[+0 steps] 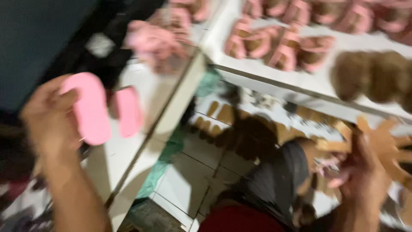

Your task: The person assembles pink sandals by attaching pink straps to brown soles. They pick up a sole, place a strap over it, and press the strap into place, repeating this process for multiple sandals.

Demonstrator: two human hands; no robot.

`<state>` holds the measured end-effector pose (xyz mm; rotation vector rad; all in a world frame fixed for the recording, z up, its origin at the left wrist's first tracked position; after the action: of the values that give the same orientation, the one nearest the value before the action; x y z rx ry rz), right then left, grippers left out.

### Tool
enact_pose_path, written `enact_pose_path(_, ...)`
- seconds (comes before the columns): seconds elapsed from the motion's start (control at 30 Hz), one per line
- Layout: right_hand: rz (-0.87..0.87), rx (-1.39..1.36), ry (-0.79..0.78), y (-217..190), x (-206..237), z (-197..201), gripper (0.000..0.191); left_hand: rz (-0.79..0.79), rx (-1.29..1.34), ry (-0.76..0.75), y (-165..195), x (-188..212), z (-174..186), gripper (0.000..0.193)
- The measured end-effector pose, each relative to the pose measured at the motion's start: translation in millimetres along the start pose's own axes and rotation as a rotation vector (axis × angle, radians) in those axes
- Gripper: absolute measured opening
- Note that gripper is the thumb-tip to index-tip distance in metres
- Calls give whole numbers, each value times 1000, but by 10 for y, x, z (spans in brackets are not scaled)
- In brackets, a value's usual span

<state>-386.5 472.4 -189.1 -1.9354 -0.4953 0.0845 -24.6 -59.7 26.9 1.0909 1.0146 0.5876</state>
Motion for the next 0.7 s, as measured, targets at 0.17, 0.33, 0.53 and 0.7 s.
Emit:
enact_pose_path(0.17, -196, -42, -38, 323, -349, -107, 41, 94, -33, 83, -393, -146, 76, 34)
enact_pose_path(0.33, -18, 59, -72, 192, -184, -503, 35, -227, -942, -87, -534, -84, -271, 47)
enact_pose_path(0.53, -193, 309, -201, 76, -99, -1532, 48, -406, -671, -105, -70, 532, -1022, 31)
enact_pose_path(0.7, 358, 611, -658, -213, 143, -2759, 85, -370, -107, -797, 175, 1488, -2281, 86)
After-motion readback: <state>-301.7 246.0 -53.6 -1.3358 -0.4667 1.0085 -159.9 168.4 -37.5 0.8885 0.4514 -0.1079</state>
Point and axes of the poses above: each hand's wrist, its own x-axis away from the middle knuckle, its own z-axis out of the back of the hand, y = z × x, the point moved 7 cm from there along -x, towards the middle knuckle, and after that the axes turned 6 degrees about -y, right-handed, at the moved point
